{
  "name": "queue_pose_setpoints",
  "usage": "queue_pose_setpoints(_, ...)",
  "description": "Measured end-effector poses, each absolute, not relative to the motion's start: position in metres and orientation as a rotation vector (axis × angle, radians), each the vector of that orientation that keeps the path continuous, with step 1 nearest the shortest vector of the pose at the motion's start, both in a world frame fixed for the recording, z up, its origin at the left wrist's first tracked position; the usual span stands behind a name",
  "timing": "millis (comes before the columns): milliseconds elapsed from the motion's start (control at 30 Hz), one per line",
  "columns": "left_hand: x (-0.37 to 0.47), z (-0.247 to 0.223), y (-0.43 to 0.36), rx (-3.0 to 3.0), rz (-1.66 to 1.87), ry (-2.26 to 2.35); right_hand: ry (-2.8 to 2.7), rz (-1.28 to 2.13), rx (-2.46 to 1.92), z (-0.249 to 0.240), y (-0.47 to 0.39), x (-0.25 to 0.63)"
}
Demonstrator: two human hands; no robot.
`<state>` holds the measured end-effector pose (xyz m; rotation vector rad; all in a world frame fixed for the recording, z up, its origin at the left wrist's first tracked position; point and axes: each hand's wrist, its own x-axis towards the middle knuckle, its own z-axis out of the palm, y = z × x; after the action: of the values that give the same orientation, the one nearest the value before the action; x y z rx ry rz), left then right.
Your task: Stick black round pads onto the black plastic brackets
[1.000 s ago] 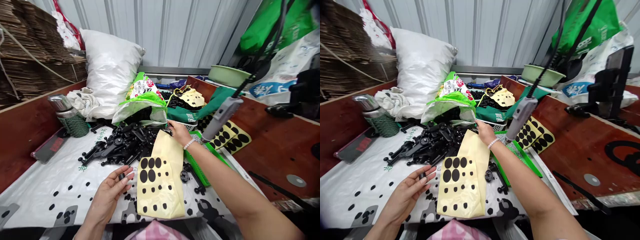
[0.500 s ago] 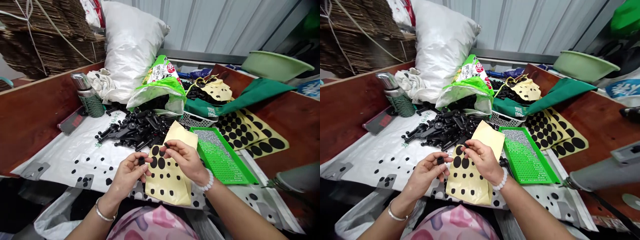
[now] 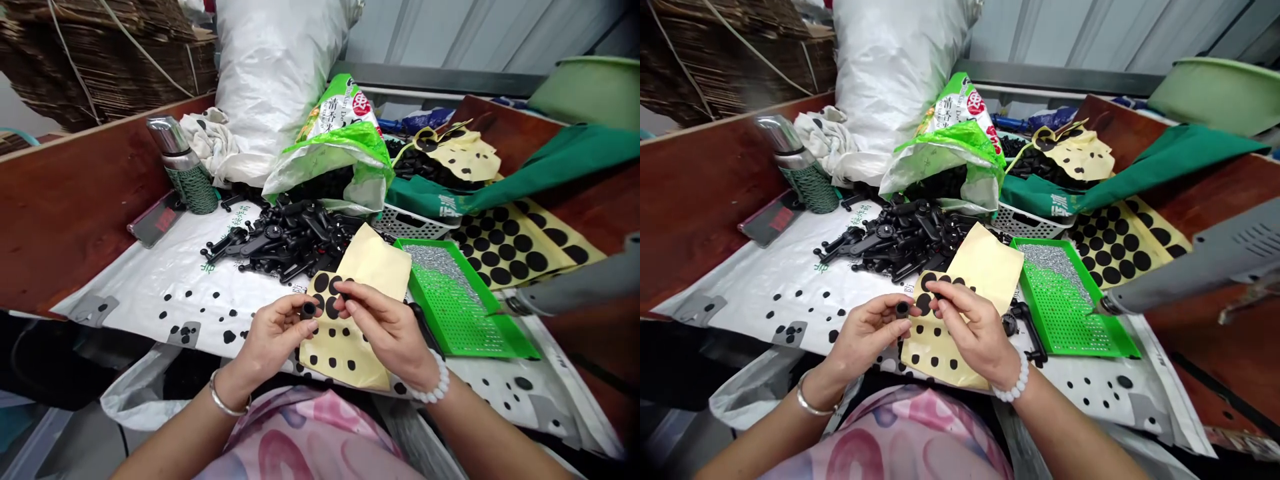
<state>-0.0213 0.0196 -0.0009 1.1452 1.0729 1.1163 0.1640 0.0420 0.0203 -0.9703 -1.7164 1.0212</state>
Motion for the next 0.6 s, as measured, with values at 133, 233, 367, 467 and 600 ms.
queue_pose_setpoints(133, -0.0224, -0.0072, 0.0162, 1.276, 1.109, 1.093, -1.618, 1.105, -0.931, 0.0225, 0.0370, 0.1623)
queue_pose_setpoints(233, -0.0217, -0.0094, 0.0147, 1.328, 1.093, 1.102, -1.578, 1.115, -0.937, 0.0240, 0.0335, 0.1618)
queue_pose_setpoints(367, -0.0190, -0.0082, 0.0127, 1.340, 1.067, 1.139, -1.609, 1.093, -0.969, 0.0244, 0.0313, 0.1609)
queue_pose_setpoints(467, -0.0183, -0.0071, 0.0111, 1.365, 1.061, 1.183, -1.712, 1.036, -1.011, 0.0239, 0.0316, 0.1602)
queue_pose_setpoints(600, -0.0209, -0.0092, 0.0106, 1.551, 1.025, 1.236, -2.041, 0.815, -0.969, 0.0274, 0.0321, 0.1613)
